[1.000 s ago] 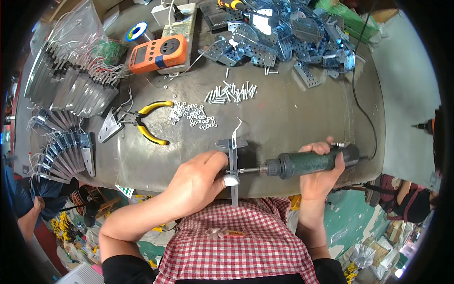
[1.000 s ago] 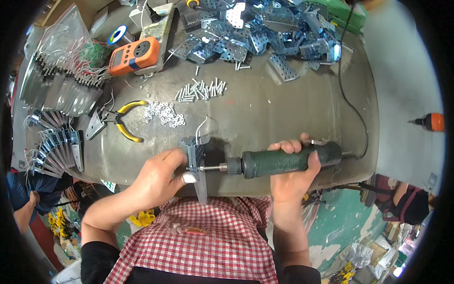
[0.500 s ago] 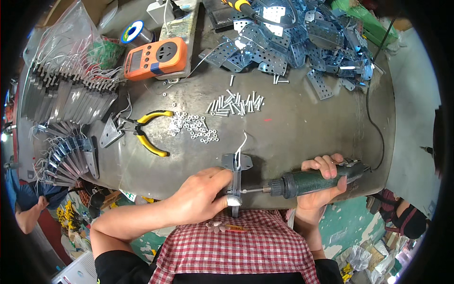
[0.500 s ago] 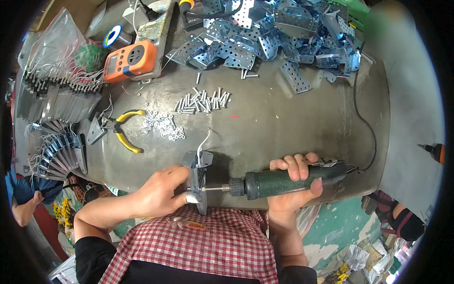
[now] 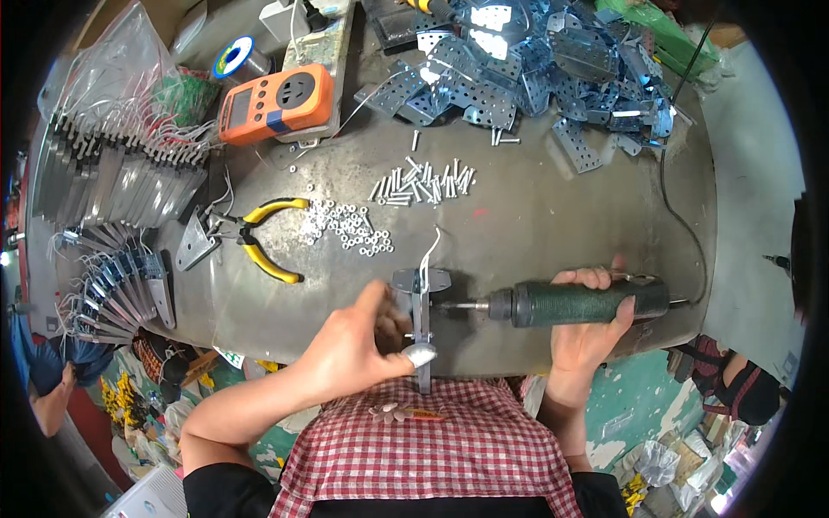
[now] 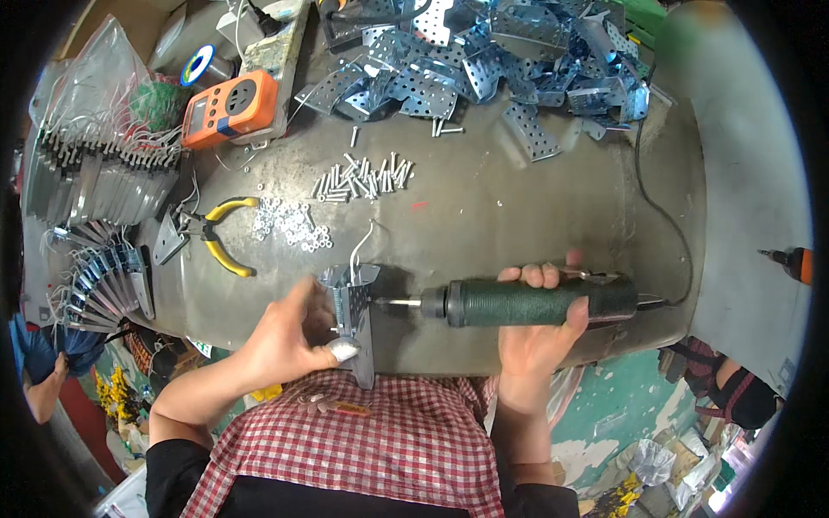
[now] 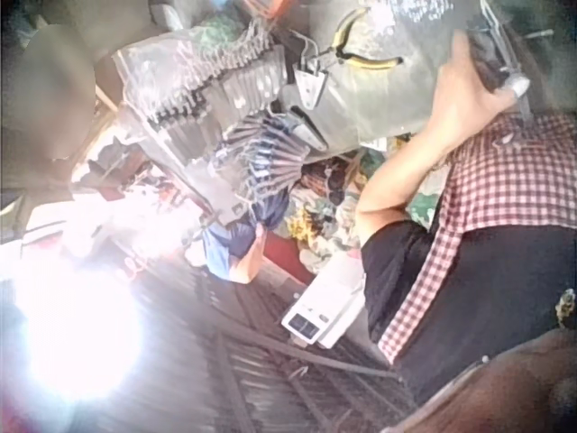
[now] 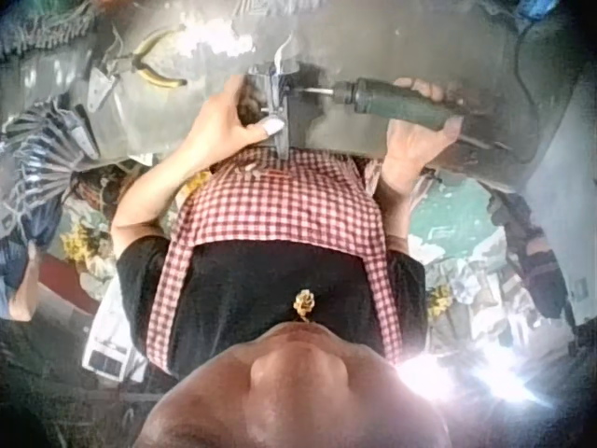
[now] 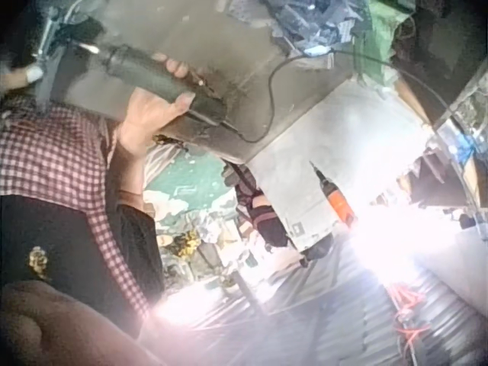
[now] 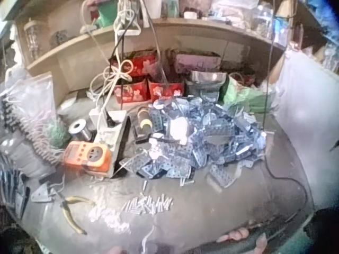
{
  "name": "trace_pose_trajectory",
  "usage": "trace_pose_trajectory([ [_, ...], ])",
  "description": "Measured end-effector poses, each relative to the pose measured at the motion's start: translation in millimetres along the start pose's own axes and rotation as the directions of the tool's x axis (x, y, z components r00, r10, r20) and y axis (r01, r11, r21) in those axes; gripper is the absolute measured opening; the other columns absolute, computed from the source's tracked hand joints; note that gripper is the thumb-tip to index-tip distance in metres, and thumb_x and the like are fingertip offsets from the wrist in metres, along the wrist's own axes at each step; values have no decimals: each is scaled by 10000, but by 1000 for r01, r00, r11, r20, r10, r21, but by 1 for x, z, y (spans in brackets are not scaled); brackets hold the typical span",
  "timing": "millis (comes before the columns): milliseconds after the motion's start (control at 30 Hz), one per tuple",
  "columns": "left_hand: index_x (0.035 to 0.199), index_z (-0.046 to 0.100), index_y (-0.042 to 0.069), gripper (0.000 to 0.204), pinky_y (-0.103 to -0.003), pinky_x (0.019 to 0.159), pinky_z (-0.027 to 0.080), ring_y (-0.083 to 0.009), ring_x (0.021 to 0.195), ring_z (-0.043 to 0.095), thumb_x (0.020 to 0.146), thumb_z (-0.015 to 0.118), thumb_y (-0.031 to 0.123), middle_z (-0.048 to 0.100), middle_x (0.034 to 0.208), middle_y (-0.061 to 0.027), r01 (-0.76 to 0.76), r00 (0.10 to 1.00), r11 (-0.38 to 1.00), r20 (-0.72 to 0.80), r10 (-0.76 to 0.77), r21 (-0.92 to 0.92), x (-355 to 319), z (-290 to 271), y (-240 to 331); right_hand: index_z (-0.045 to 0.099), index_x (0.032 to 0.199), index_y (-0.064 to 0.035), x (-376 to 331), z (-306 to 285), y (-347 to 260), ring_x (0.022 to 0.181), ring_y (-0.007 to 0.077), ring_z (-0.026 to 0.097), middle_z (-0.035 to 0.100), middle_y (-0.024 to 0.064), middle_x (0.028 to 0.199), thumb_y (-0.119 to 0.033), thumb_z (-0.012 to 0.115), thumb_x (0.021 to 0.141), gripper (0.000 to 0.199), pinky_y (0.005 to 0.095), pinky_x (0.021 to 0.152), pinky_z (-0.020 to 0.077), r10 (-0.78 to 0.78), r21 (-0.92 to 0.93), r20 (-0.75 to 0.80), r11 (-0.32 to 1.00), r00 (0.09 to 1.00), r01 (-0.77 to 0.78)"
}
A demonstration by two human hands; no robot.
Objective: Assembling metal brackets and plates using an electric screwdriver, screws, and pliers.
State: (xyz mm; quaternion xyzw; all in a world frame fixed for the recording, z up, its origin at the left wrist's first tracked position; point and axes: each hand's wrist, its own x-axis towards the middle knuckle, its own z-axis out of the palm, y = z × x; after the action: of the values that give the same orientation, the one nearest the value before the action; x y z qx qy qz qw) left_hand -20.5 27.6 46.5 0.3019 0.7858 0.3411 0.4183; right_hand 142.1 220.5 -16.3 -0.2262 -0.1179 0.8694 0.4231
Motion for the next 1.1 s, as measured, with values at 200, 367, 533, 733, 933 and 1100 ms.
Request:
trace_pose_trajectory([
  [200,1039,468,-59,512,-284,643,507,-174,693,642,673,731,184,633,753,-140,52,998,987,54,-44,-153,-2,6,-16,429,1148,-140,-1,-2,3,828,148,463,477,5,840,-306,643,772,463,387,881,363,2,-66,89,998,996,4],
  [367,1157,473,-73,603,-283,692,507,-151,728,633,675,732,181,643,790,-130,71,996,961,70,-54,-268,-3,9,-30,447,1110,-135,-3,4,10,836,138,460,463,-7,836,-256,626,786,389,371,883,356,13,-114,108,993,994,0],
  [533,1126,507,-77,567,-300,714,510,-176,799,618,682,728,198,611,915,-169,-55,997,963,33,66,-263,-3,10,-31,441,1085,-143,-2,9,15,812,139,475,470,-11,827,-286,611,783,375,374,868,361,-20,-99,76,995,997,27],
  [733,1096,527,51,525,-397,749,504,-352,918,578,618,715,155,520,1083,-200,-688,595,619,-194,780,379,-11,21,-26,472,1113,-132,-14,27,0,812,109,459,426,-30,812,-247,612,774,384,365,874,346,105,466,104,873,989,-141],
  [933,1113,506,48,479,-381,834,469,-347,979,551,646,609,10,512,1147,-196,-427,857,838,-145,495,339,-19,33,-55,456,1155,-117,-15,1,2,837,128,441,414,-13,844,-248,608,787,419,372,877,348,105,278,43,954,994,-112],
  [1100,920,502,28,320,-380,652,450,-322,763,545,628,623,-23,554,813,-116,-76,753,829,-513,413,555,15,-5,-52,453,1159,-109,-16,5,4,840,144,443,415,-3,845,-241,614,787,426,372,874,351,77,289,22,954,997,-80],
])
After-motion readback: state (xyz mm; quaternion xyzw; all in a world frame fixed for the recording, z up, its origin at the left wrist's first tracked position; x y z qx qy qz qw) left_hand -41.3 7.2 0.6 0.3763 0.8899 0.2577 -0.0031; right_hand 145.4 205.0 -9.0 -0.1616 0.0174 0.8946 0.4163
